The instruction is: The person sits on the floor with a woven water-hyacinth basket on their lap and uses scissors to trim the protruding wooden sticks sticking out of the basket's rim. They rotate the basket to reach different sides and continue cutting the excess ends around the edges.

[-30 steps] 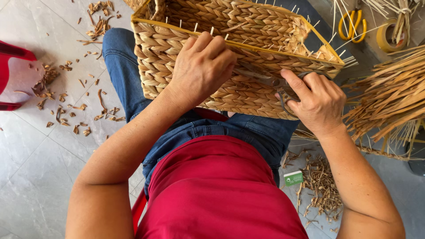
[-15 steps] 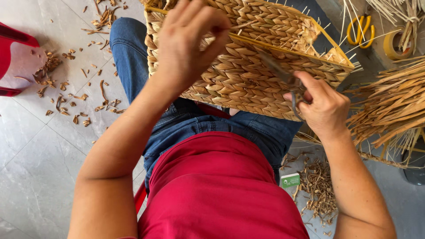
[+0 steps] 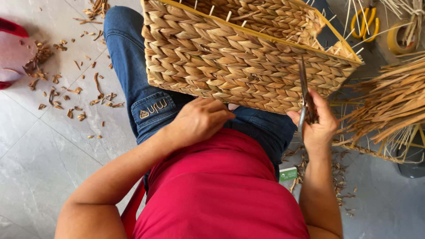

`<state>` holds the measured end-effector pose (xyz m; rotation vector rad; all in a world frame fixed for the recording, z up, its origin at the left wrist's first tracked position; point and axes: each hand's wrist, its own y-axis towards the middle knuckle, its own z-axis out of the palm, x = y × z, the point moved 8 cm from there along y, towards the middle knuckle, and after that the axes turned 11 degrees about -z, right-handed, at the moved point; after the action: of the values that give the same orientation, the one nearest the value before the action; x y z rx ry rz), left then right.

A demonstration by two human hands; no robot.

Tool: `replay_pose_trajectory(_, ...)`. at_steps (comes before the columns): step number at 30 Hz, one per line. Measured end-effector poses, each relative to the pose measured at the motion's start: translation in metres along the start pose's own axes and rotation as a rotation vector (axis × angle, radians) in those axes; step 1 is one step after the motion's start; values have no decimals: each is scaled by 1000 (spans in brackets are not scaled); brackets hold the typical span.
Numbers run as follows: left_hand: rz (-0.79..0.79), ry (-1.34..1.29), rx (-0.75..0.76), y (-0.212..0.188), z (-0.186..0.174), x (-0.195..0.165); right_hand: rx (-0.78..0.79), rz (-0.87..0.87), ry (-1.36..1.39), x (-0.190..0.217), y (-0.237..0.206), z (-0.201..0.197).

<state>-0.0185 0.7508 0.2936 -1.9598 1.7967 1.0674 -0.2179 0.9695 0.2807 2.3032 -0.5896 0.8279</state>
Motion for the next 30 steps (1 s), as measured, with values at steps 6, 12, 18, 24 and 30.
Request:
replay_pose_trajectory(6,151,-53,-20,-8,22,-7,-116,69,89,-25,-28,18)
replay_pose_trajectory(12,137,-66,-28,-15,31,4,-160,86,72,-36,-31,25)
replay_pose_trajectory(18,-10,411,-376,-19,14,42,-194,91,90,-37,-30,29)
replay_pose_trajectory(24,-169,577,-263,-21,29,77,-199,48,29,-31,-29,30)
replay_pose_trajectory(30,-330,488,-344,-33,12,107,-208,51,53,-25,-28,32)
